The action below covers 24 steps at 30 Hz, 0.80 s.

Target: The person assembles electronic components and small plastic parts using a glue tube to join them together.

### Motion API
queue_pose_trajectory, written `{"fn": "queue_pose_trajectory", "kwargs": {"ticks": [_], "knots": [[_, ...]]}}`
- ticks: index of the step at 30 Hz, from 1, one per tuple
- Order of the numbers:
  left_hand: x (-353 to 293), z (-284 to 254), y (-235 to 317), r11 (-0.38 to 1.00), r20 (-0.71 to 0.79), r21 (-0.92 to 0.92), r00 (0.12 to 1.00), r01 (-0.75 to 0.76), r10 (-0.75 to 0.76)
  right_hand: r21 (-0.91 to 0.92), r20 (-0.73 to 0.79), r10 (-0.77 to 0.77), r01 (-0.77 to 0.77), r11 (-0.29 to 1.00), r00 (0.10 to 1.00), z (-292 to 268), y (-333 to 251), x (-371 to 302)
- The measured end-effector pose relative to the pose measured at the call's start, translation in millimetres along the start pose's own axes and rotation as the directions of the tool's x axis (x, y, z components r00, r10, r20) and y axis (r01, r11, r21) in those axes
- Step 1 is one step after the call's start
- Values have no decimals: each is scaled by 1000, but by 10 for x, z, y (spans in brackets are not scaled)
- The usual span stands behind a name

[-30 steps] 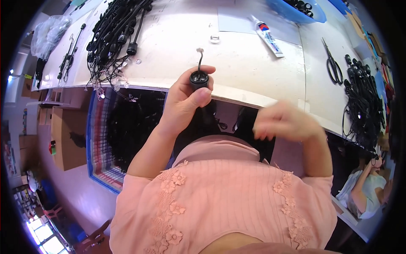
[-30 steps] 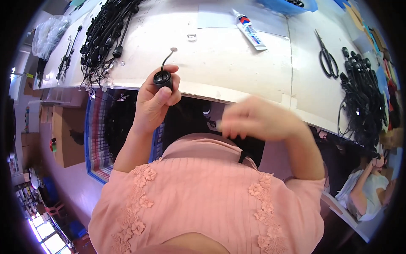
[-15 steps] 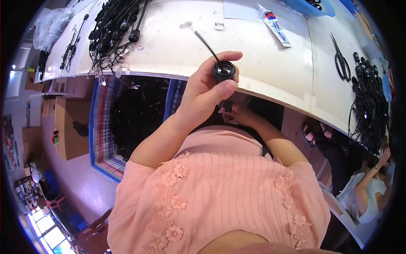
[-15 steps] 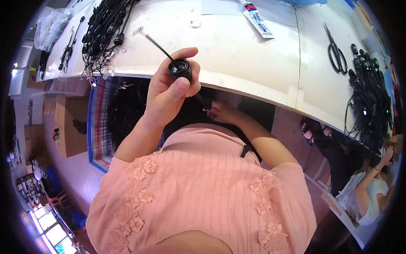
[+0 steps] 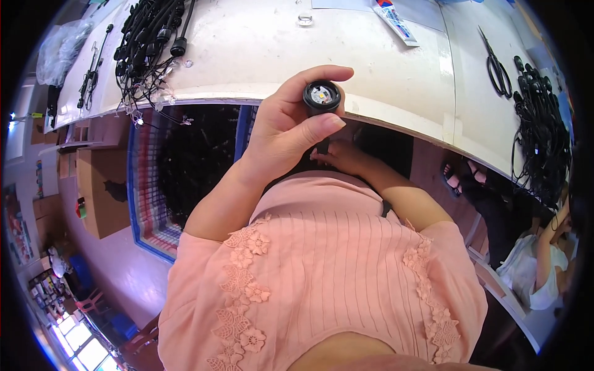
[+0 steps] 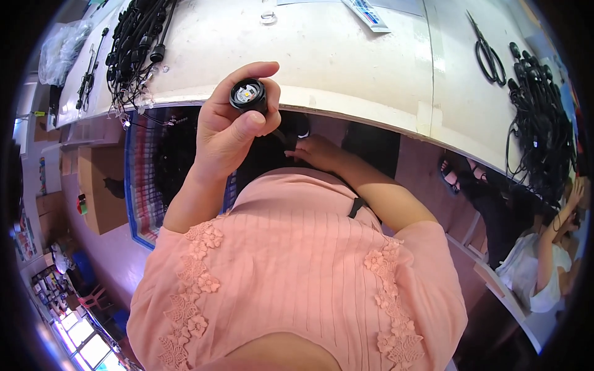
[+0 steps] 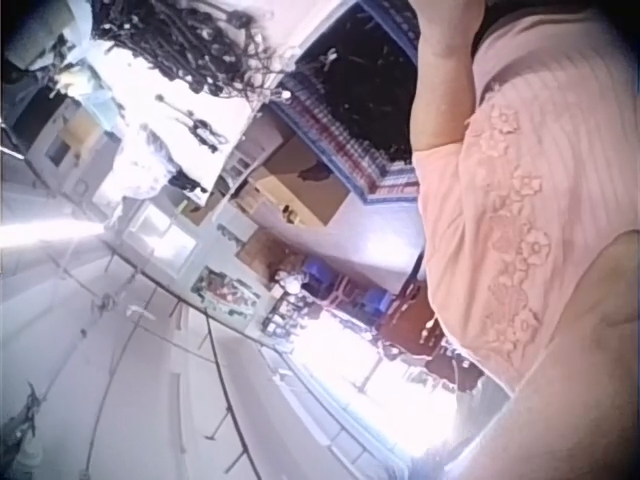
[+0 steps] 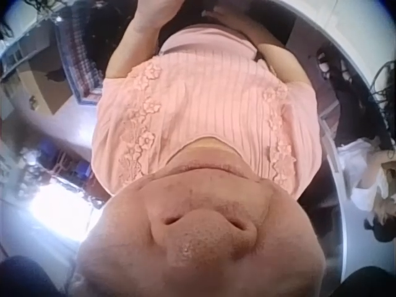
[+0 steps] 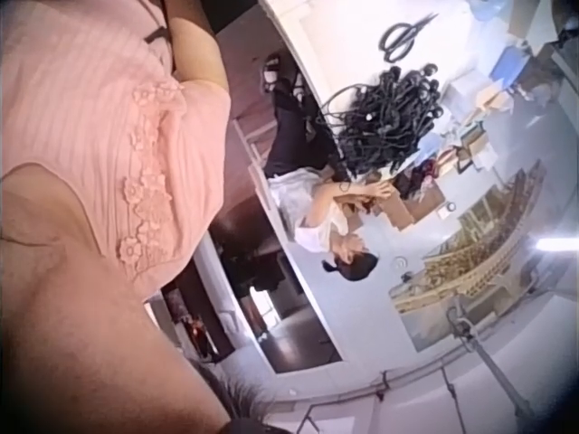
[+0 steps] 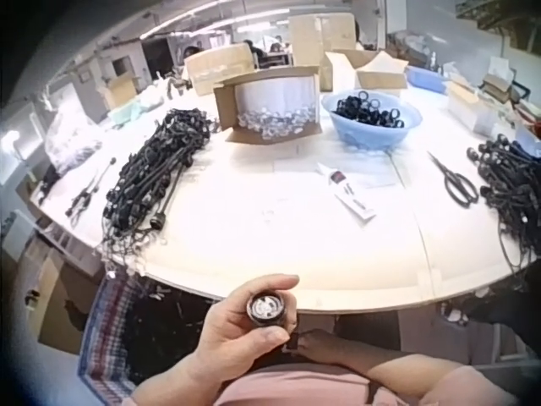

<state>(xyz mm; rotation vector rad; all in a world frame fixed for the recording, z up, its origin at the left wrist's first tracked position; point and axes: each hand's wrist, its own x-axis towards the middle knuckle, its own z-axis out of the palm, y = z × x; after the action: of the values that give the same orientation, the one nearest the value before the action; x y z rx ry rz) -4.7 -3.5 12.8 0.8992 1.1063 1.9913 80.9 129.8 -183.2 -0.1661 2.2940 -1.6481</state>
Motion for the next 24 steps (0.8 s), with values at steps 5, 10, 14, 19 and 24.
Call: {"fn": "queue_pose_trajectory", "kwargs": {"ticks": [5,10,14,19,24], "knots": [[-29,-38,0,1000,33,3,999,-7,7,-75,21,109,-107,991,994,-21,-32,42],[-54,-132,-44,991,25,125,999,44,-47,139,-195,-6,33,990,981,60,-117,5],[-105,-157,-64,989,-77,149,997,-3,14,559,-203,208,-61,827,957,-22,-472,-52],[-115,-190,75,983,18,-18,983,182,-182,649,-12,101,-69,758,995,-53,-449,-101],[-146,-214,19,921,-182,384,983,58,13,615,-162,201,-60,786,966,-71,-419,-167]]}}
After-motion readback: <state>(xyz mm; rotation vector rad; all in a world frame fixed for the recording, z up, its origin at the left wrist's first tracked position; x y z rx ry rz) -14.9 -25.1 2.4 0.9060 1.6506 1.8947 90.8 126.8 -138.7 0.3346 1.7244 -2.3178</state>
